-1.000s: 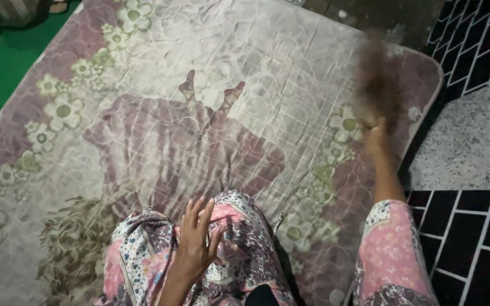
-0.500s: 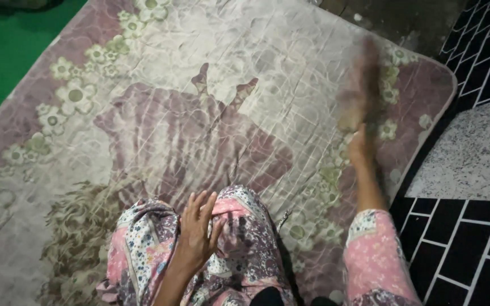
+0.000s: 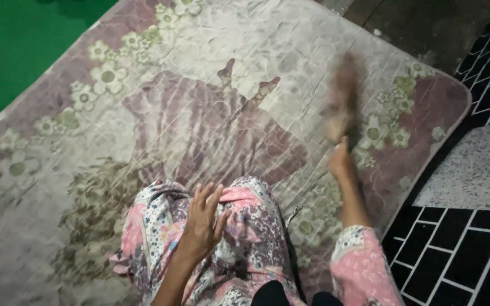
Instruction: The person sits on a mattress and uses a small hand broom to sweep loose debris across the surface. The person repeatedly sweeps the mattress, gathering debris into a pile on the left side.
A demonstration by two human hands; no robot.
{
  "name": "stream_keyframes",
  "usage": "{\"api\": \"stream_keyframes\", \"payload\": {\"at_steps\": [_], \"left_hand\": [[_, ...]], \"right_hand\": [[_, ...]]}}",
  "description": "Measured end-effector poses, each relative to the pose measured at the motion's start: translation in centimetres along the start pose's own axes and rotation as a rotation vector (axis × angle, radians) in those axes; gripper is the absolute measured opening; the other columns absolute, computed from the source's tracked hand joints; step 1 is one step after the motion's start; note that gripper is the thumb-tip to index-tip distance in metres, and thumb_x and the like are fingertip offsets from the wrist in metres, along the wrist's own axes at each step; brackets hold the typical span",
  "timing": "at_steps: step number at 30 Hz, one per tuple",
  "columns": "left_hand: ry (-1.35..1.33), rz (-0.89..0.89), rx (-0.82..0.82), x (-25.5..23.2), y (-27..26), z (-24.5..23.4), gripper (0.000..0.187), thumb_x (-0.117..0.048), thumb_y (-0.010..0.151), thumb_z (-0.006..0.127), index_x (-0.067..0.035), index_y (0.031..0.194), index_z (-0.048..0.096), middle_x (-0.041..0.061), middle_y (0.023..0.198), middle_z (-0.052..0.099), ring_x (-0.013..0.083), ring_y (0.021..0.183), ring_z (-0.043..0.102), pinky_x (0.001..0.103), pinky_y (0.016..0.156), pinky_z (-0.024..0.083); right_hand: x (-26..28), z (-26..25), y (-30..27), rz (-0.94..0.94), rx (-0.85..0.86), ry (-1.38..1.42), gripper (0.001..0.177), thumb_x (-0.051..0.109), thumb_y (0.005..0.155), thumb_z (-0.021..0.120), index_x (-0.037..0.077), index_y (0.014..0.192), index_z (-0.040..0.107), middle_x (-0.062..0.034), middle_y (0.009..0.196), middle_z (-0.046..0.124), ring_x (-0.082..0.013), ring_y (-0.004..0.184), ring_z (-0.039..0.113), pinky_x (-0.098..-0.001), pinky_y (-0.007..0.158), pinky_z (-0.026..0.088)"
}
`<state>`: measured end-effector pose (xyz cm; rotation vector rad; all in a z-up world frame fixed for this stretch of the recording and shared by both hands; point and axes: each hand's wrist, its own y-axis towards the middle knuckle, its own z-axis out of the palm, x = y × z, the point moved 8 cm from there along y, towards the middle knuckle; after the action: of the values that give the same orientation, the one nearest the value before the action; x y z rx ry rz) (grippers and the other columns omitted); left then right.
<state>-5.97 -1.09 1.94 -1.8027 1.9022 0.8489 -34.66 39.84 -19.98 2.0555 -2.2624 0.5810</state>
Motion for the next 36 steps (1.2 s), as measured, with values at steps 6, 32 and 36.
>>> {"api": "stream_keyframes", "payload": {"at_steps": [6,32,36], "left_hand": [[-0.019,-0.164,0.082,2.6,-1.8,0.2,0.065,-0.038,0.103,0.052,-0.021,0.161,0.027,0.021,0.165,0.028,0.0438,0.155,0.015,0.067,0.12,0.022],[0.068,-0.161,-0.142,3.1,-6.7,-4.2,0.063,-0.04,0.101,0.06,-0.02,0.158,0.042,0.019,0.156,0.041,0.0533,0.151,0.023,0.08,0.109,0.023],[0.018,-0.205,-0.085,3.8,-7.1,-3.5,0.064,-0.044,0.102,0.056,-0.021,0.159,0.039,0.018,0.157,0.039,0.0517,0.152,0.02,0.08,0.112,0.019]], "right_hand": [[5.4,-3.8,-5.6,-0.262,-0.283,0.252,0.033,0.004,0.106,0.039,0.012,0.137,0.038,-0.0158,0.099,0.054,-0.0371,0.092,0.063,-0.0476,0.086,0.048],[6.6,-2.4,-16.6,-0.02,-0.032,0.32,0.066,0.013,0.106,0.035,0.02,0.169,0.016,-0.0446,0.131,0.058,-0.061,0.116,0.06,-0.0707,0.09,0.047],[6.5,-0.8,-20.9,-0.153,0.154,0.102,0.068,0.017,0.107,0.032,0.035,0.17,0.013,-0.0302,0.133,0.065,-0.0524,0.116,0.065,-0.062,0.09,0.056]]}}
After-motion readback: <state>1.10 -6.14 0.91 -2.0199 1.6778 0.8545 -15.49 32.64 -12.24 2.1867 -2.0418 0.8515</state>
